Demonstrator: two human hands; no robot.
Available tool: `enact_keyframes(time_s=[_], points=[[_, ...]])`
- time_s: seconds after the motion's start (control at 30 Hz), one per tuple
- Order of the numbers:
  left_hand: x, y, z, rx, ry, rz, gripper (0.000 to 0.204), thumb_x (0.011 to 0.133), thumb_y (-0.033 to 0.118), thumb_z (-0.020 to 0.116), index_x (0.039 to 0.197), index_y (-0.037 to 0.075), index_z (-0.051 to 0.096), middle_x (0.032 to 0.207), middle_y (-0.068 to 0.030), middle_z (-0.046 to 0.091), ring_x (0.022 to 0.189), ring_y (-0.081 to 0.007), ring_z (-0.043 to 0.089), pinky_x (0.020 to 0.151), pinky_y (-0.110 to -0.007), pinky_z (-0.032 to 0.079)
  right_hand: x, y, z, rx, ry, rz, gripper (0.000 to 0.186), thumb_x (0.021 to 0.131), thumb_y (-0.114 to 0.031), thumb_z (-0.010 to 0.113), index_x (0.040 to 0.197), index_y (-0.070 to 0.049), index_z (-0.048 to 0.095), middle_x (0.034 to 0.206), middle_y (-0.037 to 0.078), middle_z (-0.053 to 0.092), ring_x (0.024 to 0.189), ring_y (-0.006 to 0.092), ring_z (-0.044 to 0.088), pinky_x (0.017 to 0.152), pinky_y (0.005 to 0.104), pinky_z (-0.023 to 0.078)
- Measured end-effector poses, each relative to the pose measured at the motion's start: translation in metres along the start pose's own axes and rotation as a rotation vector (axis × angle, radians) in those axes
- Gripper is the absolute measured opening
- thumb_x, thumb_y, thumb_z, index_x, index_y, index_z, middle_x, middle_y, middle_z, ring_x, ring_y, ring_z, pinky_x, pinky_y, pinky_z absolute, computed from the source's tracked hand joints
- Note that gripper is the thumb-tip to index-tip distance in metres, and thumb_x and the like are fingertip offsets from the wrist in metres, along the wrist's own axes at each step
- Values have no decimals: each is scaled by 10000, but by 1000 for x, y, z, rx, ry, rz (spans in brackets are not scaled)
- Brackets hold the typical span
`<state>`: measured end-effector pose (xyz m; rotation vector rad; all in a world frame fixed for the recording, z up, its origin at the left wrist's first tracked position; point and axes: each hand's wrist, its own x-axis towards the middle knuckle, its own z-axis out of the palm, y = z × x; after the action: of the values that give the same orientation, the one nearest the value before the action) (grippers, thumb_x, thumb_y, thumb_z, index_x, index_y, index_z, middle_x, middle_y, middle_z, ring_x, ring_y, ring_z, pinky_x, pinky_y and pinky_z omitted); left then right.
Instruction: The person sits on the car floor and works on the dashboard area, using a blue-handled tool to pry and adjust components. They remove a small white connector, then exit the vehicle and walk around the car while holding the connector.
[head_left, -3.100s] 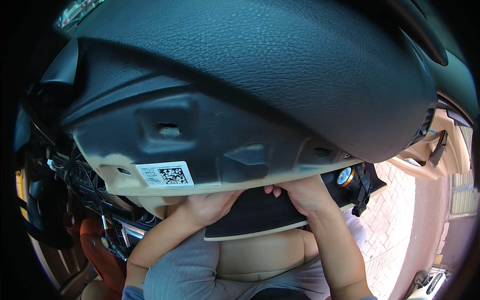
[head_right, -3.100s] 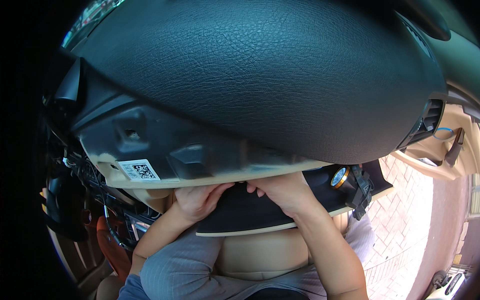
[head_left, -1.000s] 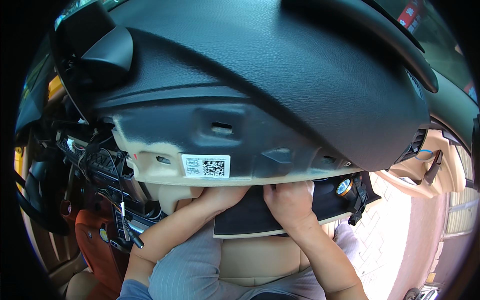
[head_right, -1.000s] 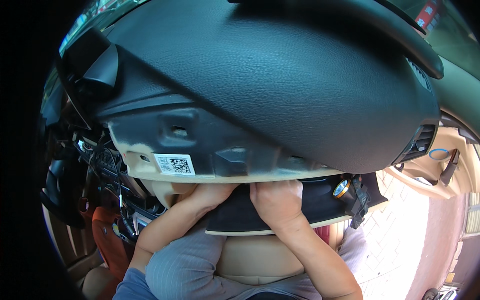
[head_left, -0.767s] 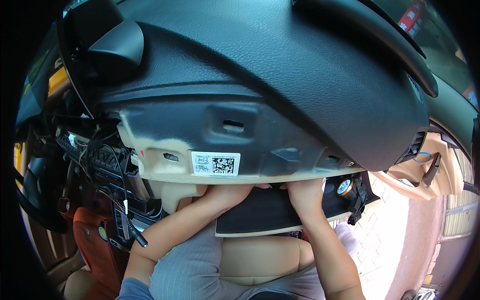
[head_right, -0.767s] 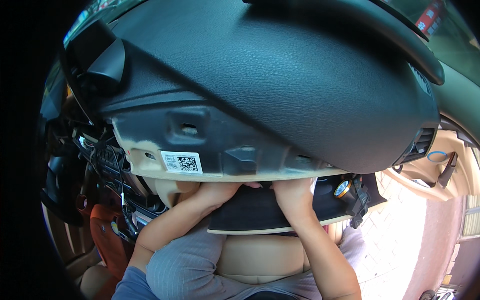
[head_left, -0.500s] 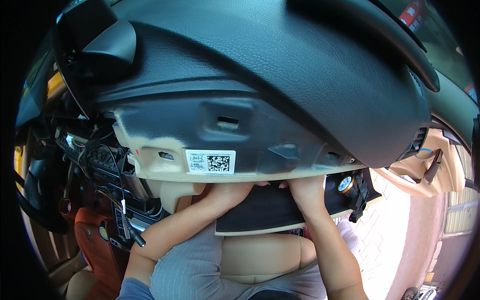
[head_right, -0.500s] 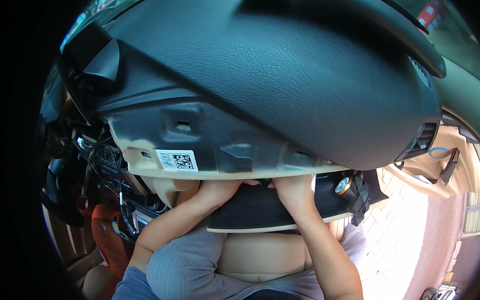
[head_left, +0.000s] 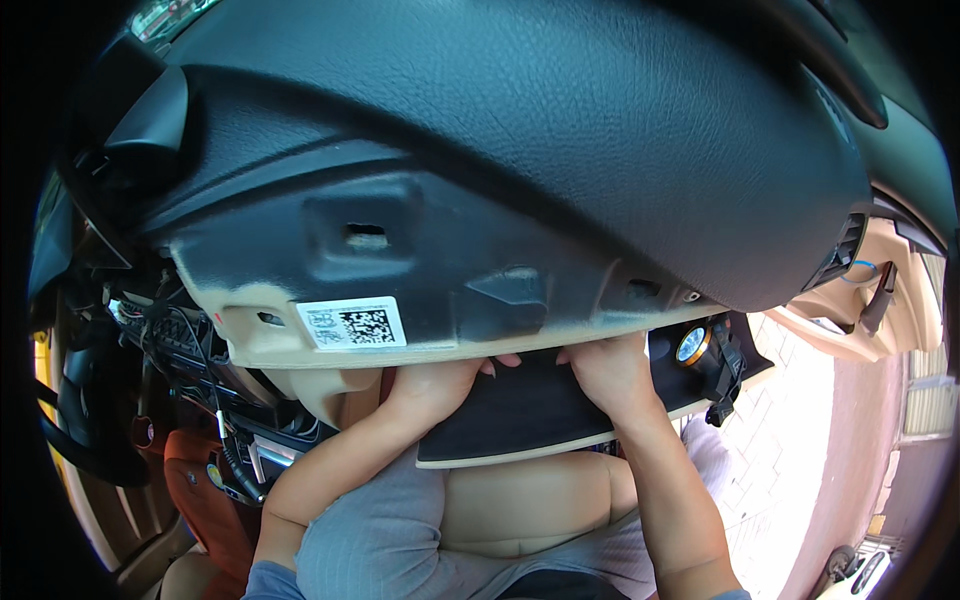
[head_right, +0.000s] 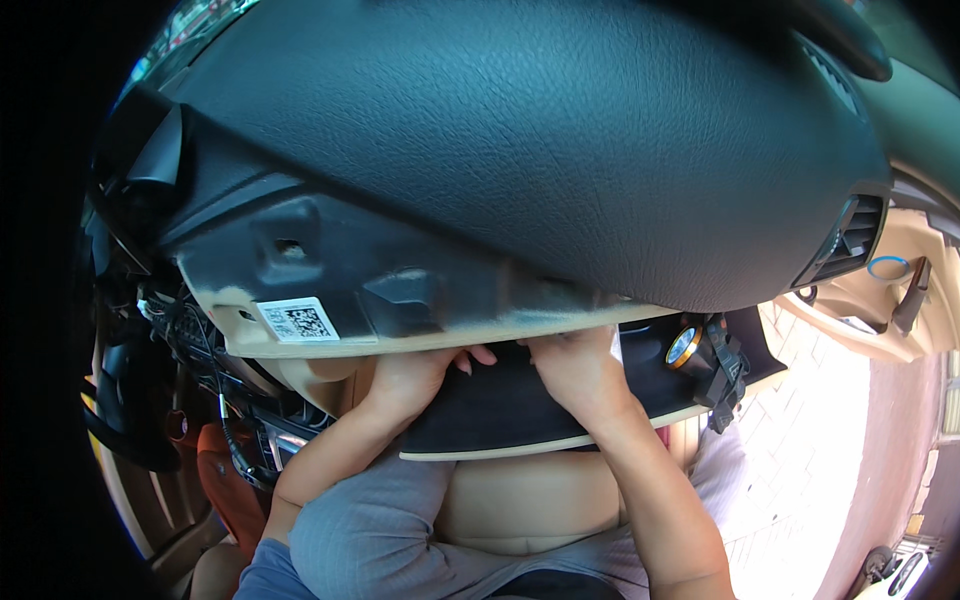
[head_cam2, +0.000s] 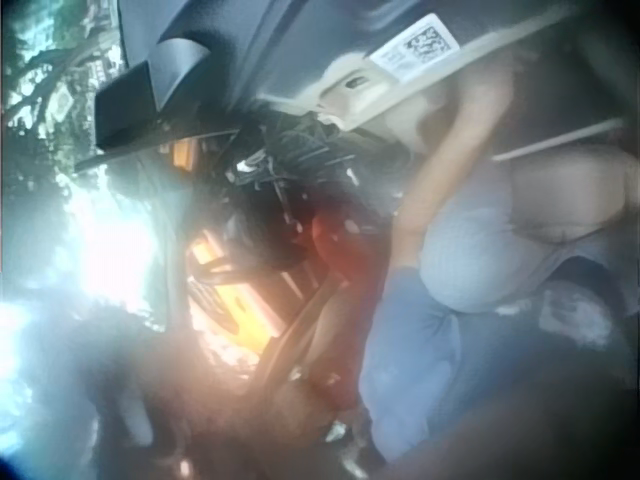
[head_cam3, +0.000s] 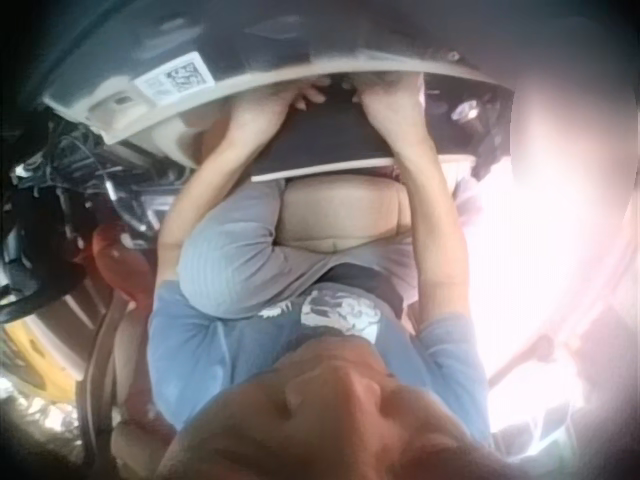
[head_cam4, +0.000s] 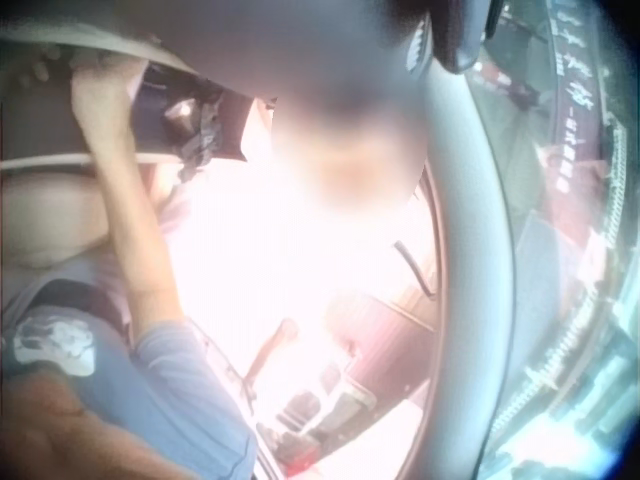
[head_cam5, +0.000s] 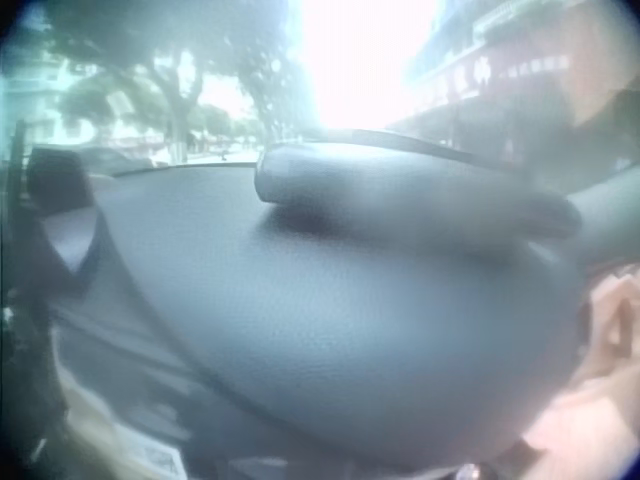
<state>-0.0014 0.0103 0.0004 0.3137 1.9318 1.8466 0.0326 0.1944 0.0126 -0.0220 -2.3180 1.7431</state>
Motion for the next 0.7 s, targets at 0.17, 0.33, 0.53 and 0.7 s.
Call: enact_keyframes(time_s=[0.17, 0.33, 0.53, 0.7], points=[[-3, -3, 0, 68, 46, 21, 151, 968, -2, 500, 1059, -19, 619, 861, -108, 681, 765, -150, 662, 604, -220, 504, -4, -2, -1, -32, -16, 48, 107, 836, 34, 614, 924, 21, 673, 824, 158, 693, 790, 278, 680, 706, 356, 519], [-3, -5, -4, 174, 36, 36, 155, 968, -7, 493, 1043, -18, 627, 837, -101, 677, 745, -138, 649, 605, -219, 504, -5, -6, 1, -148, -55, -9, 102, 840, 0, 625, 930, 8, 672, 840, 188, 688, 796, 328, 679, 692, 371, 517], [-5, -8, -4, 143, 54, 62, 156, 961, -22, 493, 1035, -15, 630, 853, -90, 670, 748, -131, 639, 623, -224, 507, -4, -6, 5, -156, -69, -46, 133, 821, 48, 627, 942, 8, 667, 873, 121, 682, 813, 233, 642, 712, 322, 508], [-4, -12, -4, 100, 63, 61, 141, 954, -31, 506, 1023, -15, 628, 860, -82, 659, 759, -130, 638, 630, -229, 509, -3, -7, 7, -126, -121, -49, 154, 816, 63, 641, 959, 13, 667, 902, 91, 678, 844, 177, 626, 737, 300, 505]])
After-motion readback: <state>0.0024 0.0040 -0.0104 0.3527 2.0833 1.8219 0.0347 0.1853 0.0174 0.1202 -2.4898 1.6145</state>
